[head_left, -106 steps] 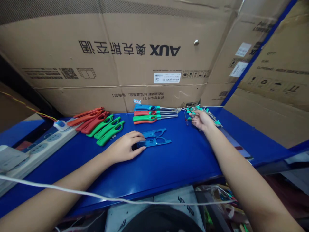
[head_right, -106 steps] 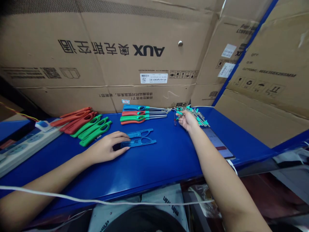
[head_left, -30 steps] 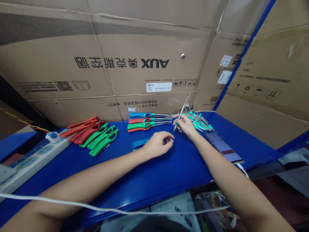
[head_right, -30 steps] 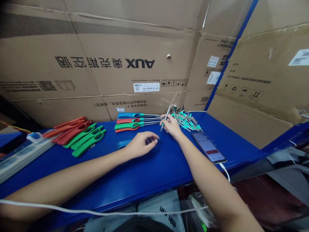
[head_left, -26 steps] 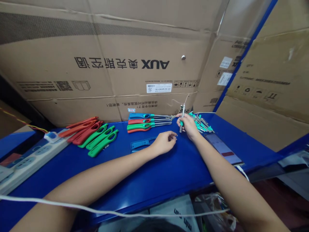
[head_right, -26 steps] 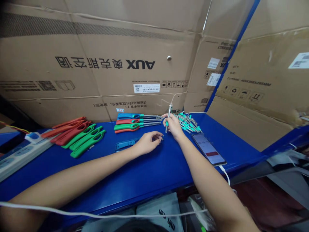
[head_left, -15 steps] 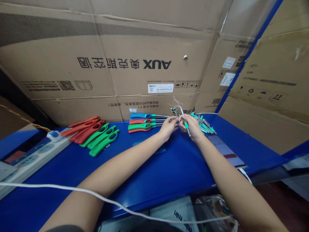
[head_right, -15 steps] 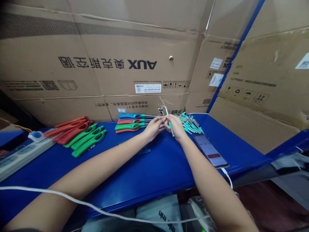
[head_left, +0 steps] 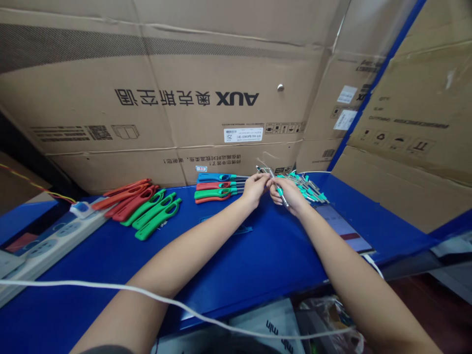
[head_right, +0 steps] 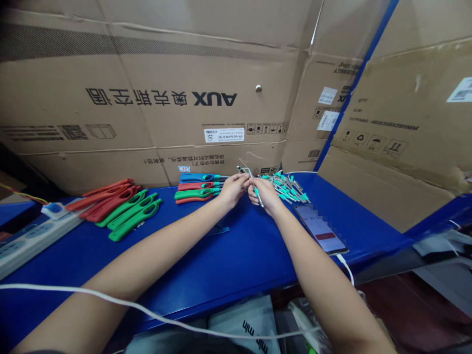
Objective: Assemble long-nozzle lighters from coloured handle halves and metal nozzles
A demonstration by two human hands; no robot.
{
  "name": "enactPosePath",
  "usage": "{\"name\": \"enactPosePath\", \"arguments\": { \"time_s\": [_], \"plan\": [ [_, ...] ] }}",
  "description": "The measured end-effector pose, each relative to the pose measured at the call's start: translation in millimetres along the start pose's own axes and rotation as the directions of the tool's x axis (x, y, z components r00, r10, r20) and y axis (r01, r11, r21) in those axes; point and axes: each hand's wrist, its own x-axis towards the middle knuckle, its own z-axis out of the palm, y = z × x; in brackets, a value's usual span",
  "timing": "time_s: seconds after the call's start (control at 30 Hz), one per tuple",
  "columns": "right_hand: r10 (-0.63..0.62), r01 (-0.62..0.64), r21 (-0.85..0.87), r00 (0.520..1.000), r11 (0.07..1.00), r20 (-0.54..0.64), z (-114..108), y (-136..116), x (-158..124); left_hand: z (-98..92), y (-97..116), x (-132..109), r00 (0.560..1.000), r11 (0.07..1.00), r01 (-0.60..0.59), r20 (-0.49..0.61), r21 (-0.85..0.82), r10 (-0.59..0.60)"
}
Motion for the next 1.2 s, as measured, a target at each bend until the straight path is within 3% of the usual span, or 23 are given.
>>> {"name": "enactPosePath", "arguments": {
  "time_s": [0.17, 0.33, 0.5, 0.63, 0.73, 0.8, 0.9, 0.97, 1.07, 1.2],
  "plan": [
    [-0.12, 0.122, 0.006, 0.984, 0.993, -0.128, -3.4, 2.7, 3.1, 0.1, -1.0, 4.6, 0.997, 0.997, 0.072, 0.005, 0.005, -0.072],
    [-0.191, 0.171, -0.096, 0.941, 0.981, -0.28, -10.0, 5.5, 9.1, 12.2, -0.3, 6.3, 0.985, 0.991, 0.127, 0.117, -0.029, -0.123],
    [-0.229, 0.199, -0.121, 0.915, 0.972, -0.332, -12.3, 7.0, 11.8, 21.4, 2.2, 2.1, 0.966, 0.987, 0.145, 0.227, -0.074, -0.125],
    [-0.25, 0.216, -0.135, 0.908, 0.967, -0.335, -11.3, 6.6, 10.0, 23.1, 2.3, -0.9, 0.97, 0.994, 0.09, 0.233, -0.065, -0.073],
    [-0.244, 0.223, -0.109, 0.937, 0.969, -0.248, -10.5, 5.0, 6.8, 18.8, 6.7, -0.5, 0.984, 0.998, -0.01, 0.177, -0.061, 0.02],
    [-0.204, 0.199, -0.051, 0.972, 0.979, -0.116, -9.5, 3.2, 4.0, 9.2, 14.2, 1.1, 0.986, 0.993, -0.115, 0.121, -0.025, 0.117],
    [-0.132, 0.134, -0.011, 0.986, 0.991, 0.104, -6.4, -0.2, -1.4, -17.6, 31.7, 2.4, 0.911, 0.859, -0.412, 0.135, 0.305, 0.39],
    [-0.096, 0.109, -0.049, 0.972, 0.993, 0.212, -3.8, -2.1, -5.4, -41.3, 45.4, -1.3, 0.858, 0.745, -0.508, 0.185, 0.432, 0.479],
    [-0.015, 0.069, -0.151, 0.944, 0.986, 0.33, -0.8, -3.0, -10.8, -77.9, 64.8, -20.7, 0.864, 0.674, -0.502, 0.298, 0.541, 0.405],
    [0.083, 0.085, -0.356, 0.897, 0.93, 0.433, 1.3, -0.3, -14.7, -116.5, 80.4, -71.0, 0.935, 0.705, -0.345, 0.293, 0.62, 0.2]
  ]
}}
